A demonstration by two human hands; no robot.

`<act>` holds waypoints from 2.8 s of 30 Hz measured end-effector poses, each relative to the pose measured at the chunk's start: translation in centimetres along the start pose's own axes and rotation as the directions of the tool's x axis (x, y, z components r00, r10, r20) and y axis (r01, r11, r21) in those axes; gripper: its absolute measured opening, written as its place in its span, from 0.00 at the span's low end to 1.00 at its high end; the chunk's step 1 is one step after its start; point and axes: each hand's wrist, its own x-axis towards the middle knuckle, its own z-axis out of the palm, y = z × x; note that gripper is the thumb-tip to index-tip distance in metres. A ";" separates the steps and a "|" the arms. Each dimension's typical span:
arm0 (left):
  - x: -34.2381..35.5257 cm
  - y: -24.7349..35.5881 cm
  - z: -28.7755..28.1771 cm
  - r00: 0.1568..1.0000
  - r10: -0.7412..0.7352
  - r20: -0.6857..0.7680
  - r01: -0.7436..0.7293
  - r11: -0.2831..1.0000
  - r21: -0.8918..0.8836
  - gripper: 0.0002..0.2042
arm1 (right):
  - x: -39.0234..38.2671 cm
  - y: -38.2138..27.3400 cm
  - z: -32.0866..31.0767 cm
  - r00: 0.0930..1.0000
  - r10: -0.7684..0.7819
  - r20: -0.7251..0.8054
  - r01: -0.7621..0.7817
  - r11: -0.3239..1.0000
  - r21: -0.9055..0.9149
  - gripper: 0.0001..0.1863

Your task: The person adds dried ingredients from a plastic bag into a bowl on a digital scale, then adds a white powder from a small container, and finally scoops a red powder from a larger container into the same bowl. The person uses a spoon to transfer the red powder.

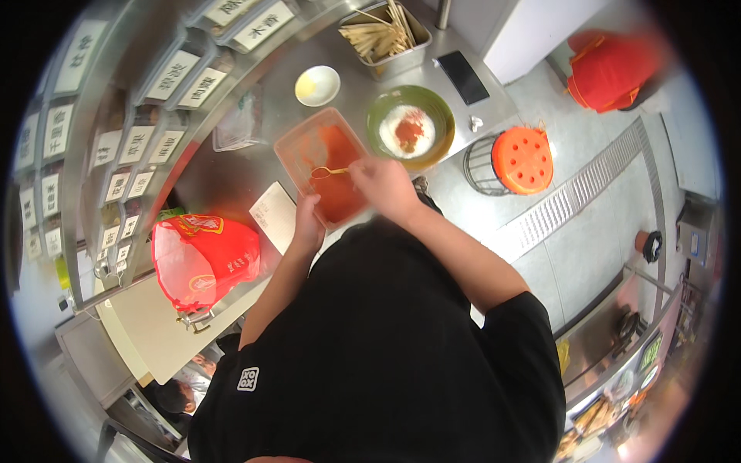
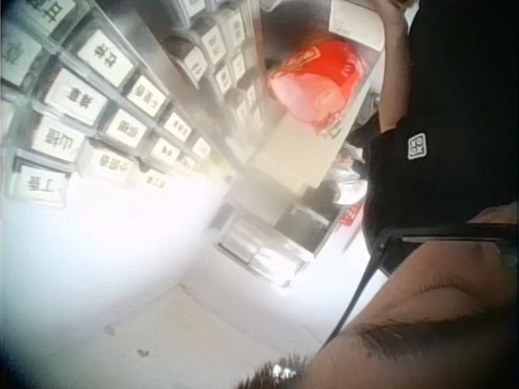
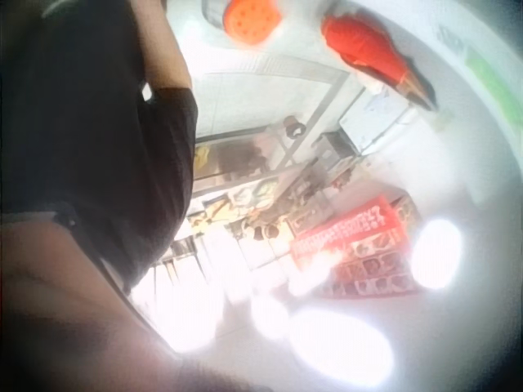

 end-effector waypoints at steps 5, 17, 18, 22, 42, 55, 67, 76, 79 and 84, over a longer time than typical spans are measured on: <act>-1.8 -0.3 -1.9 0.995 -0.055 -0.089 0.047 0.995 -0.089 0.30 | -0.5 -0.8 2.0 0.985 -0.080 0.154 0.123 0.947 -0.296 0.17; -7.7 -1.3 -7.5 0.961 -0.107 -0.254 0.016 0.942 -0.337 0.30 | 2.2 13.4 -8.1 0.791 0.427 -0.437 -0.370 0.904 0.213 0.29; -8.1 -1.2 -7.6 0.956 -0.099 -0.277 0.008 0.951 -0.309 0.31 | 2.4 14.0 -8.3 0.829 0.447 -0.336 -0.359 0.886 0.294 0.30; -9.4 0.3 -8.8 0.947 -0.102 -0.305 -0.042 0.902 -0.430 0.29 | 3.8 15.8 -7.5 0.890 0.415 -0.186 -0.277 0.819 0.502 0.25; -12.9 3.5 -10.8 0.896 -0.041 -0.441 -0.135 0.923 -0.360 0.26 | 4.7 8.3 3.1 0.992 0.071 -0.102 -0.027 0.925 0.379 0.18; -12.0 4.0 -10.9 0.912 0.018 -0.409 -0.161 0.935 -0.318 0.30 | 8.0 10.1 9.8 0.988 0.113 0.108 -0.136 0.961 0.239 0.19; -10.0 2.9 -10.2 0.934 -0.003 -0.357 -0.119 0.941 -0.318 0.33 | 6.1 13.0 7.0 0.948 0.217 0.232 -0.291 0.886 0.361 0.25; -9.0 3.0 -10.1 0.970 0.024 -0.243 -0.120 0.912 -0.391 0.33 | 4.1 21.2 -2.6 0.758 0.652 -0.032 -0.599 0.714 0.363 0.35; -8.6 3.7 -9.4 0.967 -0.009 -0.255 -0.089 0.926 -0.366 0.34 | 4.8 22.4 -3.7 0.764 0.640 -0.083 -0.564 0.724 0.396 0.32; -7.8 4.8 -5.9 0.987 -0.054 -0.149 0.002 0.943 -0.332 0.33 | 2.6 22.0 -4.4 0.819 0.521 -0.240 -0.348 0.784 0.513 0.22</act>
